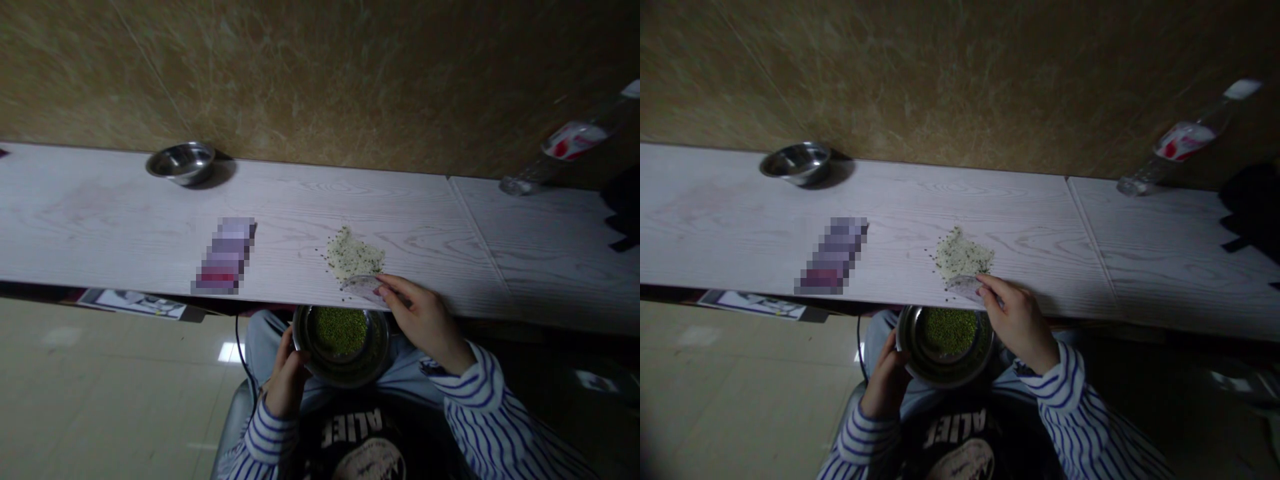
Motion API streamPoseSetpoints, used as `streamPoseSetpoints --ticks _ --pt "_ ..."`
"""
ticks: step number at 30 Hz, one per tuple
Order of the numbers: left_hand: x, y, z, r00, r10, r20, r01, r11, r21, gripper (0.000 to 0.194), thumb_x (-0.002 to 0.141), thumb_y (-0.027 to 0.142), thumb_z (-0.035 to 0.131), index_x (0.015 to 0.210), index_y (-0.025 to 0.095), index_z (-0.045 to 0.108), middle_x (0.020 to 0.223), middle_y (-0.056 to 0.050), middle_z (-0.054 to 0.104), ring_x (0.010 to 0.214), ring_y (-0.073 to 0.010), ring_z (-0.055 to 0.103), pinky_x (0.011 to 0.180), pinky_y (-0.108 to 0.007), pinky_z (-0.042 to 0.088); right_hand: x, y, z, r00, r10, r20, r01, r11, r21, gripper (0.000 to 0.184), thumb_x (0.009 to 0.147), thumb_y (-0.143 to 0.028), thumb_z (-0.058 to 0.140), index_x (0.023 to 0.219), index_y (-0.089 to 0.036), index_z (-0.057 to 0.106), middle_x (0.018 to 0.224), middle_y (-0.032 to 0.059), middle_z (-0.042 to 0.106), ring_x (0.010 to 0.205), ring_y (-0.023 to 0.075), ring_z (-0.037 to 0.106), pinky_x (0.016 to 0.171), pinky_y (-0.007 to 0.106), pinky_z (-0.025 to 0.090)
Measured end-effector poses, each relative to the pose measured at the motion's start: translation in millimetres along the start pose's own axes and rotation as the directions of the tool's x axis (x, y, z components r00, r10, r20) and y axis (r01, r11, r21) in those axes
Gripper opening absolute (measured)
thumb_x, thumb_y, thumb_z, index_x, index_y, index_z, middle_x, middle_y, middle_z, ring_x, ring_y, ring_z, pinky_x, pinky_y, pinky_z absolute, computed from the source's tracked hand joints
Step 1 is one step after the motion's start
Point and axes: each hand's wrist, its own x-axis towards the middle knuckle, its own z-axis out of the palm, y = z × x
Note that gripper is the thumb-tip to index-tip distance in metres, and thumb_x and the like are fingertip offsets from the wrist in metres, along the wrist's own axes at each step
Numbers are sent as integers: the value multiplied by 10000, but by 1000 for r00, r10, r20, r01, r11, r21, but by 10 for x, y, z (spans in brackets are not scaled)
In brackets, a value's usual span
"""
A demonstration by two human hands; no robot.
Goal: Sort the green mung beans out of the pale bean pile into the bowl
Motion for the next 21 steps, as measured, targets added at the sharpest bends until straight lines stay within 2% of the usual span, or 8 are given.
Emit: streamPoseSetpoints --ticks 6,13,21 --pt "-16 10 -6 1000 20 5 -20 1000 21 612 668 228 719 1275 236 645 1045 -73 750 845 -251 655 596 -295 521 -26 -28 -26 999 -22 43 22 1000 8 309 952 -266 544 1130 -168 778 1071 104 811 919 243 787 776 341 649" --pt "2 3 -10 1000 5 7 -5 999 42 615 650 261 722 1262 250 657 1053 -66 740 863 -267 649 623 -313 508 -60 22 -52 999 -9 36 9 1000 20 298 955 -275 556 1133 -177 775 1077 93 811 950 229 781 866 349 636" --pt "-10 13 16 1000 19 3 -19 1000 5 569 649 218 708 1217 240 673 985 -50 744 801 -234 645 605 -295 509 -56 91 -108 999 47 6 -47 998 28 310 944 -315 572 1133 -179 778 1096 100 806 982 245 778 846 343 641"
